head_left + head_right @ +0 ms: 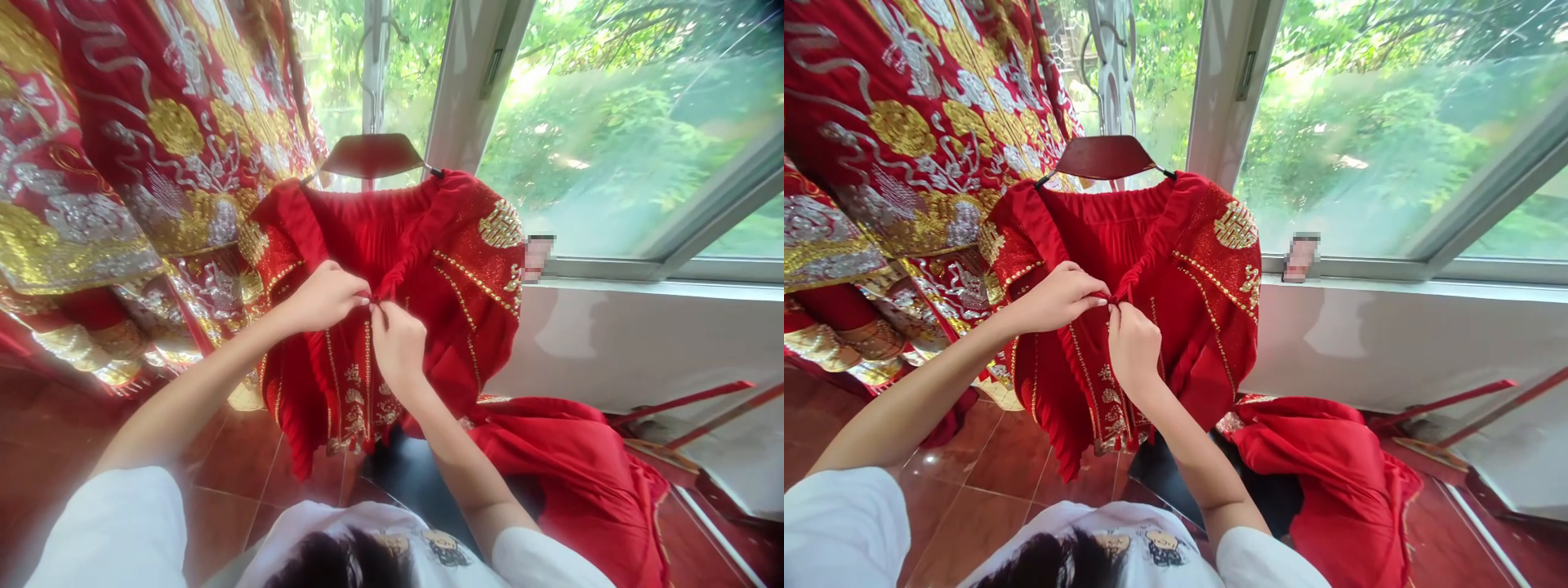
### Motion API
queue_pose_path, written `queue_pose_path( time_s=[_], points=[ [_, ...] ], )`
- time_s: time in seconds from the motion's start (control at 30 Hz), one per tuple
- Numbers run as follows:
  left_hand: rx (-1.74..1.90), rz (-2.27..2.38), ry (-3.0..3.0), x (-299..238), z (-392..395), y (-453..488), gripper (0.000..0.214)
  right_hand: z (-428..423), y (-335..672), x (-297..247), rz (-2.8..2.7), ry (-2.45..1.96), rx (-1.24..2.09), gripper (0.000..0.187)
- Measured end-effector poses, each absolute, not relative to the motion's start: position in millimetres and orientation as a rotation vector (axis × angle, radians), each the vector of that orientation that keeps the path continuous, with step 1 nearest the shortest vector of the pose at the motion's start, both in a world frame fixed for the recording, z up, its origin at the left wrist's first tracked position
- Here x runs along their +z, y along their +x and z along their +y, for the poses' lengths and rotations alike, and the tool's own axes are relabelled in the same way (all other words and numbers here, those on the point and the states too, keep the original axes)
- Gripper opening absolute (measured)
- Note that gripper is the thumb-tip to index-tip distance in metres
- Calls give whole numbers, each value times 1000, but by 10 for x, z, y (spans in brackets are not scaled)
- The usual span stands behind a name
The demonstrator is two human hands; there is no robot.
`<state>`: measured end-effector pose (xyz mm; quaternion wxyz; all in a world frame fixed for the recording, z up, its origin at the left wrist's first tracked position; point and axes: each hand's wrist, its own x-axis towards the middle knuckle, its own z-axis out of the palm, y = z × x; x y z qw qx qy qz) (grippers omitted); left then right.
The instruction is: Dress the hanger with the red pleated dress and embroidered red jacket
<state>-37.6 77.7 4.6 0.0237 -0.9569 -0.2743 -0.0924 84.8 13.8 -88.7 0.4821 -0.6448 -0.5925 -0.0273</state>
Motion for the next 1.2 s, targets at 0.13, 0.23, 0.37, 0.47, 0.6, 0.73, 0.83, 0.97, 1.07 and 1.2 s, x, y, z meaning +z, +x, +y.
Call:
queue_pose_path(
  time_s=[0.13,0.23,0.37,0.47,0.6,0.73,0.83,0.97,1.07,1.2],
  points=[
    [-329,-891,-2930,9,753,-337,30,113,780,-879,-1380,-1711,-102,30],
    [-409,-979,-2868,-43,748,-318,31,101,757,-897,-1328,-1644,-110,27],
    [-443,-1008,-2863,-49,755,-324,32,115,777,-901,-1353,-1543,-63,27],
    [-381,-949,-2935,-4,744,-340,31,112,800,-871,-1355,-1502,15,21],
    [-373,-905,-2985,28,692,-346,28,71,844,-812,-1281,-1548,72,18],
    [-434,-886,-2963,61,614,-356,26,45,910,-842,-1224,-1425,280,20],
    [-634,-866,-2960,147,570,-416,24,42,931,-1049,-1184,-1302,561,21],
    [-841,-929,-2934,266,540,-591,24,-39,920,-1559,-1184,-1380,764,22],
    [-649,-1021,-2950,292,501,-743,26,-201,1024,-1775,-1285,-1514,896,20],
    [-616,-1186,-2841,306,408,-802,33,-353,1350,-1368,-1265,-1710,522,24]
  ],
)
